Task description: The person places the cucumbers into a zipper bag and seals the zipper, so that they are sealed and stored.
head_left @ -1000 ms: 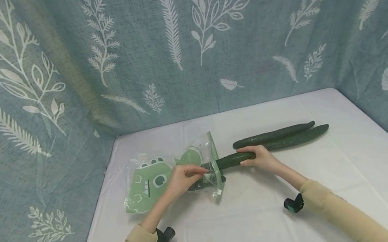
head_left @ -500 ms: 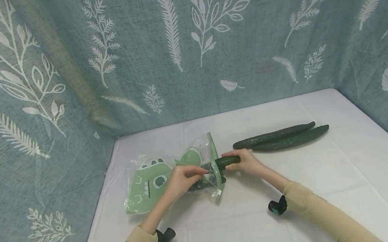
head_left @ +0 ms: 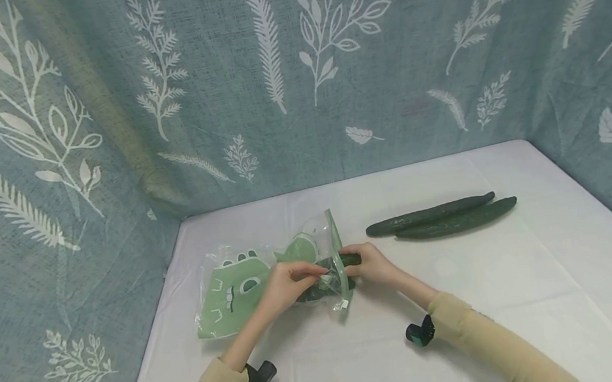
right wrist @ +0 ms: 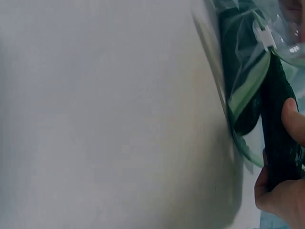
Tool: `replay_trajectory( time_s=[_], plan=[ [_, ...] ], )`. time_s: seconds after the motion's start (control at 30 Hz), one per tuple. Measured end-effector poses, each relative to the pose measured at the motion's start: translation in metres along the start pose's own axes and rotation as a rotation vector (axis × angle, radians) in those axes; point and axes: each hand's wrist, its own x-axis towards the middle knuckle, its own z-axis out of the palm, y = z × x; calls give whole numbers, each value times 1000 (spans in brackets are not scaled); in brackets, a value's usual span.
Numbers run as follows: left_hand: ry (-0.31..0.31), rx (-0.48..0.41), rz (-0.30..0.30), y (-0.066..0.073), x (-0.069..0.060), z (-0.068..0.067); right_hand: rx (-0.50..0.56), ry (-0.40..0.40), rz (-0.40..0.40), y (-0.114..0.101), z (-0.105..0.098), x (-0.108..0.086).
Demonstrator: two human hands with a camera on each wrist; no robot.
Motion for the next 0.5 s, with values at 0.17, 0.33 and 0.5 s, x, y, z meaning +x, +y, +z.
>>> replay_trajectory(
  time_s=[0.17,0.33,0.5],
  plan=[
    [9,7,8,1,-1,0,3,-14,30,-3,10,3],
    [15,7,6,3,-2,0,32,-26,-12,-4,16,7],
    [10,11,10,3,-3,0,90,-38,-56,-4,21,8]
  ],
)
